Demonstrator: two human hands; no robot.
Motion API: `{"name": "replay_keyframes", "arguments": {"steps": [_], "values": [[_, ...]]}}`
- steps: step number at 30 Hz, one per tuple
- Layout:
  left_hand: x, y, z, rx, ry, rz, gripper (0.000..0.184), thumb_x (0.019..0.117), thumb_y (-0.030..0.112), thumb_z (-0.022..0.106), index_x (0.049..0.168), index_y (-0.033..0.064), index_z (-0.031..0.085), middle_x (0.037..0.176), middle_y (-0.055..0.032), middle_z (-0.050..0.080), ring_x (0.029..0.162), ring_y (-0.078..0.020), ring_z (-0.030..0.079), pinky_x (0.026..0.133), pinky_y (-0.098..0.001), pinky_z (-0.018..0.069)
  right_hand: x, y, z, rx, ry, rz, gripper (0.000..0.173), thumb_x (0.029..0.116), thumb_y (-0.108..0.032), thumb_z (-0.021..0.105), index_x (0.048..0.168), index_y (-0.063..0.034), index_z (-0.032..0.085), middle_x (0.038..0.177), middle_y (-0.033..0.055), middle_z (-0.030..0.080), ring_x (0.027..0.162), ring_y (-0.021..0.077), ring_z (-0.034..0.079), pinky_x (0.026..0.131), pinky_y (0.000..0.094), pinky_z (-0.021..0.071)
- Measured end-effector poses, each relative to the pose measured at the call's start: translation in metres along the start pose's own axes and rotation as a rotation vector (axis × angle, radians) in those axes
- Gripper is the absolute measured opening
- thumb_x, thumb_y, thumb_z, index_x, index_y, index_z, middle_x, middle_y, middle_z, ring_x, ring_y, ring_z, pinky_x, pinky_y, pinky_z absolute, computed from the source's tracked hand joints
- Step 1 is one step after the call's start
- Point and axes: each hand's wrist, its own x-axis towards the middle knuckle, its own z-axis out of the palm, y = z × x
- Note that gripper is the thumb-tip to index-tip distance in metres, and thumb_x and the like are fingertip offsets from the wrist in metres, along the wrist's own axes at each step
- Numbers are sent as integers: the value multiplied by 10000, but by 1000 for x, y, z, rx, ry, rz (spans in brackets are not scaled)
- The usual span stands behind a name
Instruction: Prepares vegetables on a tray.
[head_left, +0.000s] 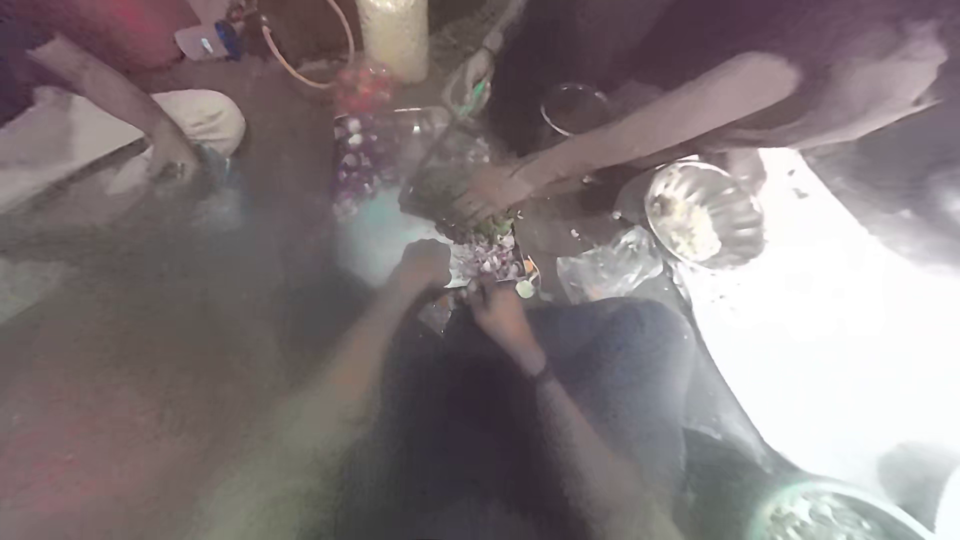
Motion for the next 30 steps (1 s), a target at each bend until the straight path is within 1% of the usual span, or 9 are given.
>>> {"name": "replay_keyframes", "arguments": {"steps": [2, 5, 10, 12, 16, 18, 23, 26, 30], "values": [[1, 1, -1, -6, -4, -7, 187, 892, 273, 738, 936, 91, 743, 966, -157, 720, 956, -378, 688, 779, -626, 537, 1, 0, 2, -13, -19, 23, 359, 1034, -385, 546, 1178, -82, 670, 932, 124, 721, 889, 312, 716, 815, 555, 573], [2, 4, -1, 11, -10, 2, 202, 885, 291, 737, 911, 91, 726, 948, -144, 711, 932, -361, 687, 745, -606, 537, 3, 1, 6, -21, -33, 52, 375, 1037, -404, 538, 1207, -93, 663, 920, 120, 721, 876, 311, 716, 810, 550, 573], [4, 6, -1, 26, -23, 21, 197, 899, 282, 725, 941, 89, 730, 981, -143, 711, 958, -360, 684, 765, -610, 538, 4, 3, 8, 0, -35, 37, 368, 1045, -404, 527, 1203, -103, 668, 909, 111, 724, 863, 297, 719, 805, 542, 578], [4, 8, 1, 44, -28, 20, 186, 893, 276, 731, 928, 93, 729, 968, -142, 709, 945, -360, 684, 754, -607, 540, 4, 2, 8, 1, -37, 24, 367, 1041, -410, 535, 1188, -100, 664, 919, 111, 720, 873, 295, 715, 813, 541, 575], [7, 9, 7, 79, -55, 17, 176, 885, 267, 742, 921, 95, 736, 952, -141, 715, 933, -361, 691, 749, -605, 548, 3, 0, 4, -2, -59, 23, 385, 1048, -411, 523, 1201, -85, 659, 932, 132, 720, 895, 315, 716, 827, 551, 570], [9, 9, 9, 88, -54, 23, 177, 876, 271, 745, 908, 97, 734, 941, -141, 716, 917, -362, 693, 728, -606, 548, 3, -1, 2, -4, -76, 30, 382, 1055, -407, 513, 1208, -87, 656, 936, 127, 720, 902, 308, 715, 834, 546, 566], [12, 7, 13, 93, -61, 35, 204, 898, 295, 731, 966, 104, 741, 968, -140, 721, 942, -362, 697, 751, -614, 552, 3, -4, -1, 4, -111, 54, 383, 1059, -416, 513, 1214, -93, 651, 952, 120, 718, 918, 299, 710, 852, 536, 561], [14, 7, 14, 98, -56, 40, 211, 895, 299, 732, 961, 99, 740, 966, -143, 721, 942, -363, 697, 750, -616, 548, 3, -5, -1, 1, -119, 58, 388, 1062, -413, 507, 1231, -93, 648, 958, 121, 719, 927, 299, 712, 852, 542, 562], [14, 8, 11, 85, -76, 30, 222, 916, 305, 721, 989, 96, 738, 985, -143, 724, 961, -361, 696, 777, -610, 548, 4, -6, -1, -11, -113, 65, 366, 1057, -408, 516, 1202, -103, 655, 939, 114, 717, 914, 296, 710, 841, 536, 561]]}}
